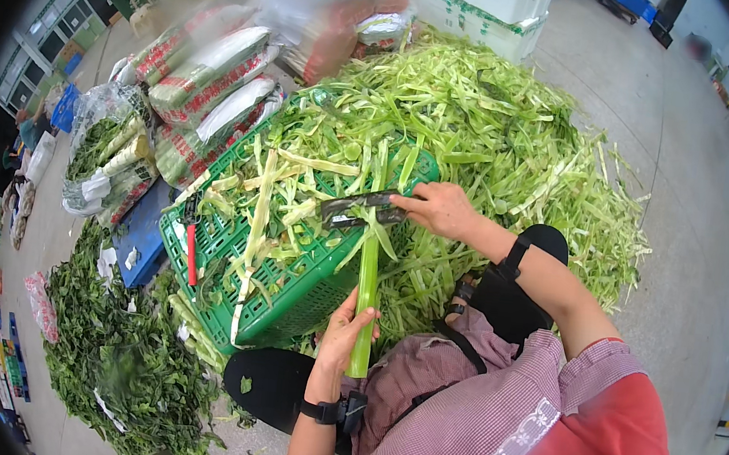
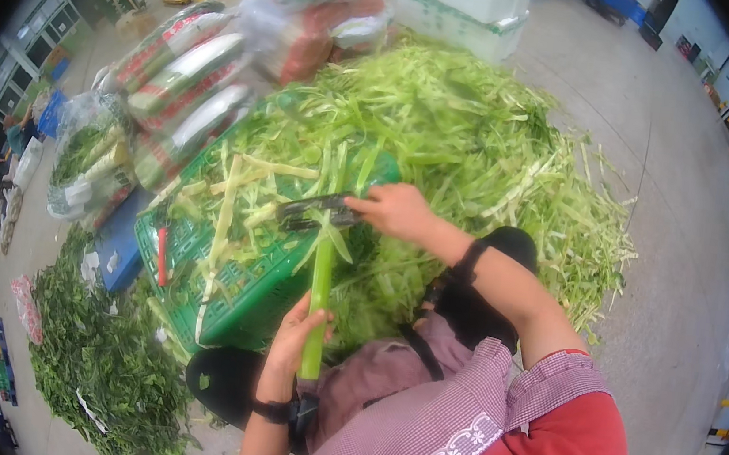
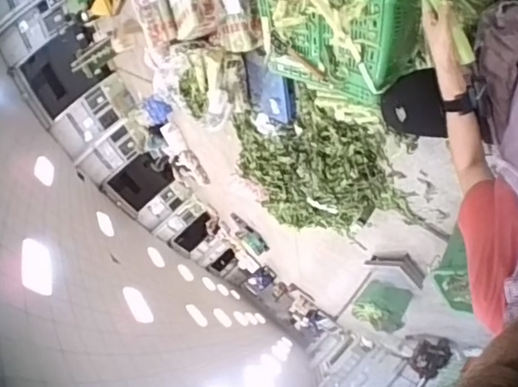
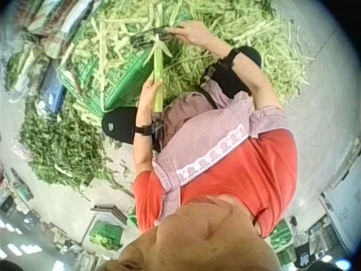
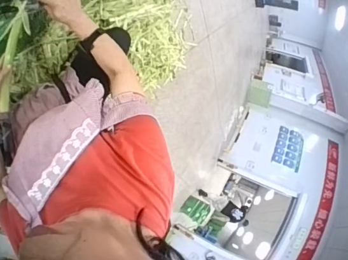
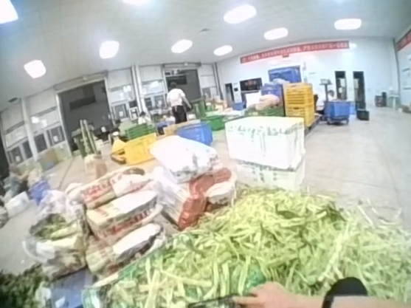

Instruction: The recorder uses a hand peeler to strip the outer layer from long green stalks of celtuce (stem lettuce).

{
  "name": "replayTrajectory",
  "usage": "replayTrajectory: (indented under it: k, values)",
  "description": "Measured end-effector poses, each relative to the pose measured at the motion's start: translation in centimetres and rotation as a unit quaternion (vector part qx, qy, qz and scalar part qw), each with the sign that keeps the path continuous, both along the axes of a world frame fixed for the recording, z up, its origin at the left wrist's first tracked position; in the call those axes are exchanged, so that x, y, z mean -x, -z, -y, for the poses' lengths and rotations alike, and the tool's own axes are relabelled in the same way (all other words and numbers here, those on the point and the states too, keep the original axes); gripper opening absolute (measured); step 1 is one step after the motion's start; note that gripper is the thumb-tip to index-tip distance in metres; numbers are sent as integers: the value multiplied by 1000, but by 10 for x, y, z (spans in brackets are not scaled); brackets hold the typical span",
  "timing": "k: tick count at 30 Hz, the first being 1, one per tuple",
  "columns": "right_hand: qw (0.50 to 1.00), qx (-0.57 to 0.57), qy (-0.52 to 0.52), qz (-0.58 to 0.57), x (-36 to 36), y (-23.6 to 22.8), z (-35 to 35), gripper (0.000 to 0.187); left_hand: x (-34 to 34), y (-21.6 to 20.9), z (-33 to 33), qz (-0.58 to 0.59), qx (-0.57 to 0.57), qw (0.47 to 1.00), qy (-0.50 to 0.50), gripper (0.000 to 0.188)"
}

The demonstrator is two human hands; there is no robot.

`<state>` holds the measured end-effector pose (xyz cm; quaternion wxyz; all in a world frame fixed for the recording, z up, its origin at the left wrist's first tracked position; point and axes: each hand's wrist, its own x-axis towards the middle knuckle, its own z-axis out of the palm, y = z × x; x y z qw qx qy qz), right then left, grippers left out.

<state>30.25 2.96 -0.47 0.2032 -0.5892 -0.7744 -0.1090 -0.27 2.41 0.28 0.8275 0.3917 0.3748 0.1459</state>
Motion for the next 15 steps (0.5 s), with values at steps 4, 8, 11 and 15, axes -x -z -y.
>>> replayTrajectory:
  k: [4,8,11,15]
  values:
    - [999,19,-16,-23,16,-6,8,42,2,4,-1,7,12,1000,-2,58]
    - [1000,13,-4,-5,9,-11,-5,37,7,9,5,-2,3,1000,-20,60]
    - [982,34,185,21,-48,-1,-30,37,11,4,10,-1,-25,1000,-13,63]
    - [934,39,346,-82,-97,-4,-28,39,13,6,19,-53,-143,988,-30,67]
